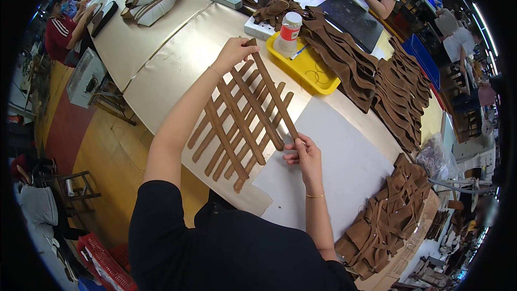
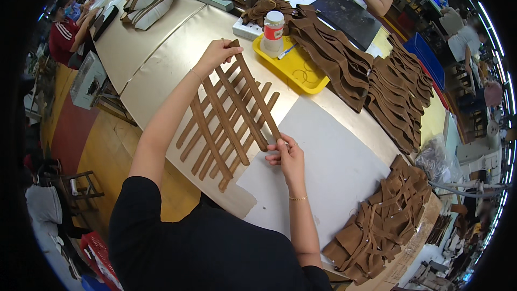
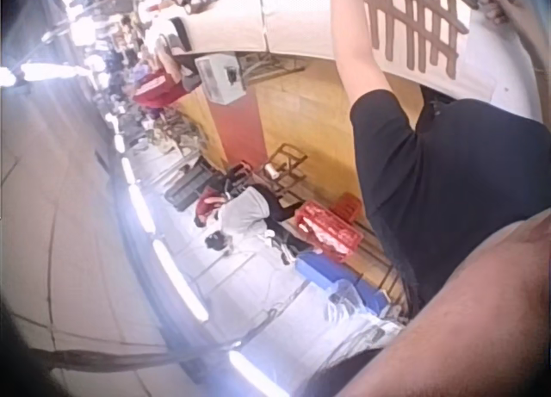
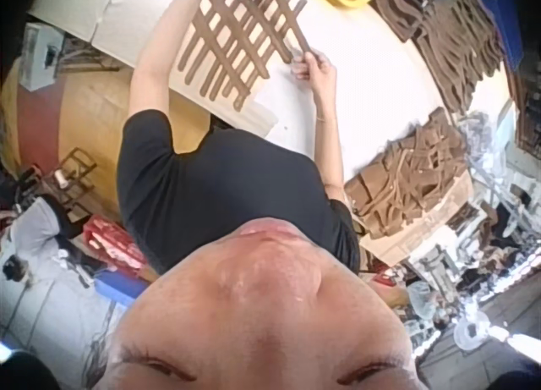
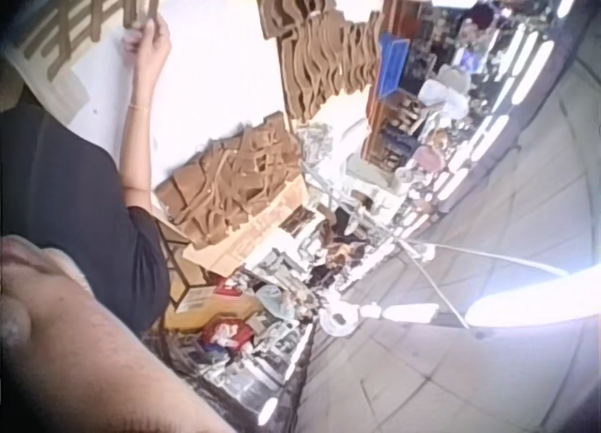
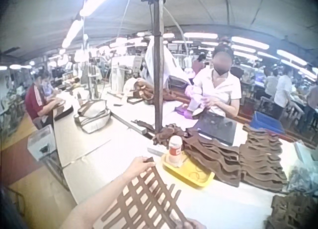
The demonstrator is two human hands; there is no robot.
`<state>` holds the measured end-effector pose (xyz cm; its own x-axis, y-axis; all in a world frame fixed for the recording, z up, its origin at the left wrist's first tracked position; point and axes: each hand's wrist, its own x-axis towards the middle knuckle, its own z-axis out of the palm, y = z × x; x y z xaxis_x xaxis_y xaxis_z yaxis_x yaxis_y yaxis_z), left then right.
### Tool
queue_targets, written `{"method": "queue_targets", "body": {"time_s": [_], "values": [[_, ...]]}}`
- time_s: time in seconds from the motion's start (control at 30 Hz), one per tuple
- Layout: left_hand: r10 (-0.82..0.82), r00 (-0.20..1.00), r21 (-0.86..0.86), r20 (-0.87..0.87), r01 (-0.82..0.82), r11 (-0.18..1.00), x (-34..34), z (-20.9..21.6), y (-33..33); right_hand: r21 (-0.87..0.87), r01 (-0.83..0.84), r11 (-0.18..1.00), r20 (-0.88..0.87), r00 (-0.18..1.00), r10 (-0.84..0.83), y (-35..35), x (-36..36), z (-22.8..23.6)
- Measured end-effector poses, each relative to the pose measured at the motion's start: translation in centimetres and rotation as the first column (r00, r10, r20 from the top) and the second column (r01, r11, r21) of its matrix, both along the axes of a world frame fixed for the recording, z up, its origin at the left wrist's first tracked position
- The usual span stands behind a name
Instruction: The person picks up brown fabric strips from a pile, straightens them, and lays them out in parallel rows on a white table. The person repeatedly handles individual strips, aligns them, and arranges them into neat stacks.
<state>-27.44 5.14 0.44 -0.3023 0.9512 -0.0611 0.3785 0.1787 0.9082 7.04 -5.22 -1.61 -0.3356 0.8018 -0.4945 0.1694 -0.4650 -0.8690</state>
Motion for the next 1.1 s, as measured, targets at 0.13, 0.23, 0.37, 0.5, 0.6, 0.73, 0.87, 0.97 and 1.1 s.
{"method": "queue_targets", "body": {"time_s": [0.13, 0.23, 0.37, 0.5, 0.6, 0.73, 0.87, 0.97, 1.1], "values": [[0.222, 0.867, 0.082, -0.446, -0.208, 0.975, -0.8, -1.9, -0.2, -0.017, -0.023, 1.000, 0.099, 0.995, 0.025, 0.0, 0.0, 0.0], [0.135, 0.905, -0.070, -0.404, -0.178, 0.982, -0.7, -0.5, -1.1, -0.007, -0.033, 0.999, 0.131, 0.991, 0.033, -0.6, 1.4, -0.2], [0.069, 0.923, -0.121, -0.380, -0.123, 0.985, -1.0, -0.7, -2.7, 0.026, -0.058, 0.998, 0.125, 0.991, 0.055, -2.1, 3.2, -0.6], [0.043, 0.926, -0.119, -0.376, -0.094, 0.988, -0.1, -0.4, -3.9, 0.088, -0.037, 0.995, 0.148, 0.989, 0.023, -3.1, 4.2, -0.4], [0.011, 0.931, -0.123, -0.364, -0.060, 0.991, -0.3, -0.6, -4.0, 0.187, -0.059, 0.981, 0.168, 0.985, 0.028, -3.6, 4.6, -0.3], [0.058, 0.838, -0.043, -0.543, -0.097, 0.994, -0.5, -1.7, -2.2, 0.287, -0.124, 0.950, 0.237, 0.970, 0.055, -3.9, 4.8, 0.4], [0.073, 0.752, 0.081, -0.655, -0.026, 0.996, 0.5, -1.9, -1.2, 0.421, -0.154, 0.894, 0.294, 0.955, 0.026, -4.4, 5.6, 0.1], [0.112, 0.795, 0.194, -0.596, 0.008, 0.981, 2.2, -1.5, -1.1, 0.543, -0.128, 0.830, 0.328, 0.942, -0.070, -4.7, 6.5, -0.8], [0.022, 0.845, 0.122, -0.534, 0.051, 0.991, 5.4, 1.4, -2.0, 0.594, -0.101, 0.798, 0.337, 0.932, -0.133, -4.8, 7.4, -1.1]]}}
